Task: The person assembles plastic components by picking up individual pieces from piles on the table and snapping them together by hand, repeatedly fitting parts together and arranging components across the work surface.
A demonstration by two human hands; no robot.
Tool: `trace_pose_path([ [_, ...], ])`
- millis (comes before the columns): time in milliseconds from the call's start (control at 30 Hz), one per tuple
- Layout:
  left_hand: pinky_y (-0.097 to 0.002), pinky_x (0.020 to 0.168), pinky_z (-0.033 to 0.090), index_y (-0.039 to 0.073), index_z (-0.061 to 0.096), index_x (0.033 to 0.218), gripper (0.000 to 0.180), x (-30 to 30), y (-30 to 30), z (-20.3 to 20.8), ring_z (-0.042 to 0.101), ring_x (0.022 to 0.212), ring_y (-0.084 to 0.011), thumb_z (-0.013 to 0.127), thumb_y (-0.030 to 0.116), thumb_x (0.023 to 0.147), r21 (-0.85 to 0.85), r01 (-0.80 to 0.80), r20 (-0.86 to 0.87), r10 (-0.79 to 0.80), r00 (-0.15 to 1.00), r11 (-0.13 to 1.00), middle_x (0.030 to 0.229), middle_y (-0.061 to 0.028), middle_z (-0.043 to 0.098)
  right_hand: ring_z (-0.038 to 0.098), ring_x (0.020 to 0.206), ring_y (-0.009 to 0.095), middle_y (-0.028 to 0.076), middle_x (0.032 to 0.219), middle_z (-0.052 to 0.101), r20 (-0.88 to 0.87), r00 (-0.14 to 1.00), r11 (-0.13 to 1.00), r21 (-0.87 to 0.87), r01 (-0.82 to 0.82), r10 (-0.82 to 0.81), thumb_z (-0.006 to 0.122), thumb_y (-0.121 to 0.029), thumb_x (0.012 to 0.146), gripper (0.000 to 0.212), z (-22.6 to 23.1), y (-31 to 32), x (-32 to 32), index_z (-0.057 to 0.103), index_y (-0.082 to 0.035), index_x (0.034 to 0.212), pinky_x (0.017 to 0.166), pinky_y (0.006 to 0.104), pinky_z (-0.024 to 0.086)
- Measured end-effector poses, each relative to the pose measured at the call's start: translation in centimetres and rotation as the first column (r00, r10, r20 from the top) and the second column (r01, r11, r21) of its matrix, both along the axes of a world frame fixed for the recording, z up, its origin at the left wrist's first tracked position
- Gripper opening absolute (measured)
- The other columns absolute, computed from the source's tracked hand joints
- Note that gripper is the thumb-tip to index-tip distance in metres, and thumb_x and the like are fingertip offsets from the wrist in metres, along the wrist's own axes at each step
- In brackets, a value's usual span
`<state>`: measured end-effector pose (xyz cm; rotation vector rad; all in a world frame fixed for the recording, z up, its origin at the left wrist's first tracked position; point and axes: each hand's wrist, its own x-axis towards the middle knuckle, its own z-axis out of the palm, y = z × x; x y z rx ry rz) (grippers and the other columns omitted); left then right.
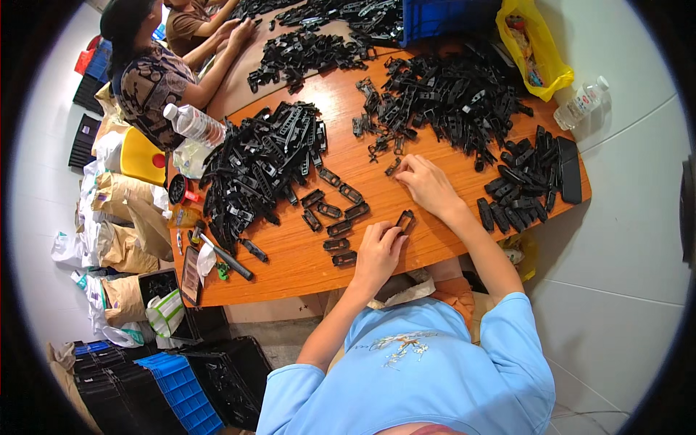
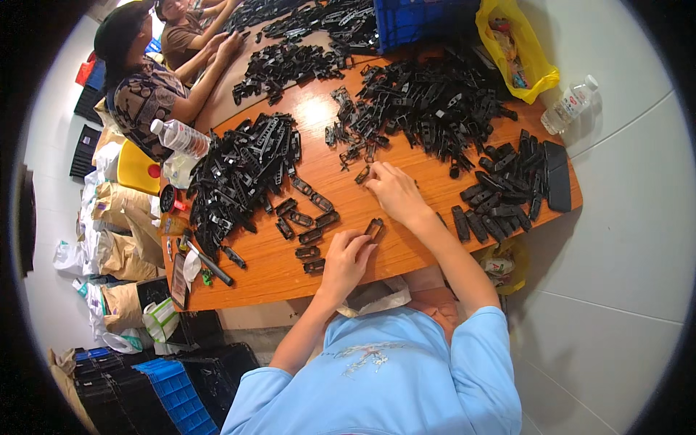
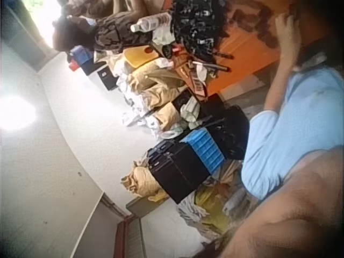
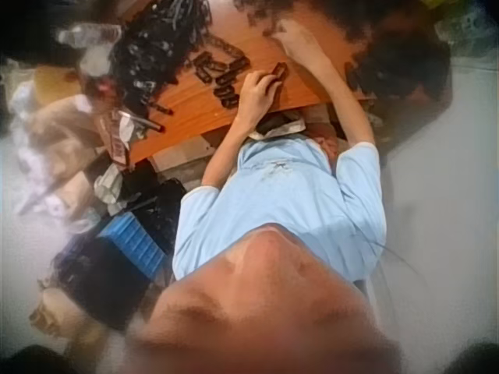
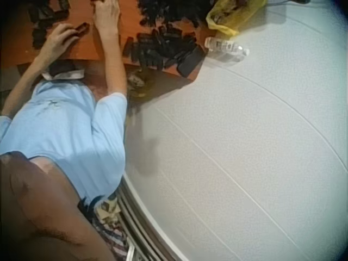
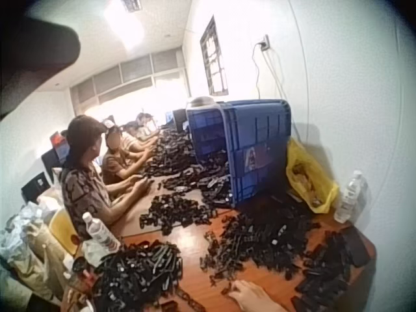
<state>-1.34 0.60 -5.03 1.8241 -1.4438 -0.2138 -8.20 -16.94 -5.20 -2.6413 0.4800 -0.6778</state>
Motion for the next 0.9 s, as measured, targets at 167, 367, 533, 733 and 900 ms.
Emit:
trace_pose_path([
  [167, -0.034, 0.068, 0.045, 0.0, 0.058, 0.082, 0.017, 0.5, 0.4, -0.4, 0.052, 0.08, -0.0267, 0.067, 0.007, 0.07, -0.039, 0.003, 0.019, -0.002, 1.0, 0.999, 0.088, -0.0103, 0.054, 0.053, 0.084, 0.025, 0.008, 0.09, 0.05, 0.005, 1.0, 0.999, 0.042, 0.009, -0.009, 0.063, -0.001, 0.071, 0.015, 1.7, 0.2, -0.8, 0.059, -0.002, 0.086, 0.071, 0.0333, 0.045],
  [367, -0.0349, 0.063, 0.046, 0.003, 0.059, 0.092, 0.019, -0.5, 1.4, 0.4, 0.054, 0.075, -0.026, 0.064, 0.011, 0.075, 0.048, 0.056, -0.041, -0.054, 0.998, 0.997, 0.083, -0.0096, 0.055, 0.053, 0.086, 0.025, 0.007, 0.095, 0.051, 0.036, 0.999, 1.0, -0.008, 0.03, -0.029, 0.06, -0.002, 0.072, 0.021, 0.7, -0.3, 0.9, 0.058, -0.003, 0.093, 0.075, 0.0342, 0.045],
  [533, -0.0355, 0.065, 0.046, 0.006, 0.055, 0.107, 0.027, -0.2, 1.5, 1.6, 0.055, 0.077, -0.026, 0.057, 0.008, 0.08, 0.172, 0.235, -0.226, -0.194, 0.954, 0.957, 0.084, -0.0101, 0.056, 0.055, 0.084, 0.025, 0.007, 0.085, 0.057, 0.018, 1.0, 1.0, -0.003, 0.012, -0.012, 0.058, -0.004, 0.075, 0.02, -0.6, -0.9, 0.8, 0.058, -0.004, 0.094, 0.072, 0.0345, 0.046],
  [733, -0.0344, 0.075, 0.047, 0.004, 0.055, 0.109, 0.031, 1.5, -0.9, 1.1, 0.056, 0.09, -0.0291, 0.057, 0.003, 0.078, -0.023, 0.315, 0.225, -0.303, 0.926, 0.949, 0.099, -0.0143, 0.055, 0.059, 0.072, 0.028, 0.012, 0.079, 0.06, 0.092, 0.974, 0.93, 0.326, 0.167, -0.207, 0.058, -0.004, 0.078, 0.011, 0.8, 0.6, -1.7, 0.057, 0.001, 0.088, 0.062, 0.0329, 0.048],
  [900, -0.0331, 0.076, 0.048, 0.003, 0.057, 0.107, 0.033, 0.8, -0.2, 0.2, 0.056, 0.089, -0.028, 0.064, 0.008, 0.075, 0.013, 0.182, -0.04, -0.181, 0.983, 0.983, 0.099, -0.0132, 0.055, 0.062, 0.067, 0.023, 0.013, 0.077, 0.061, 0.14, 0.903, 0.789, 0.552, 0.269, -0.406, 0.062, -0.004, 0.077, 0.01, 2.0, 3.8, -4.9, 0.059, 0.001, 0.085, 0.056, 0.0284, 0.048],
])
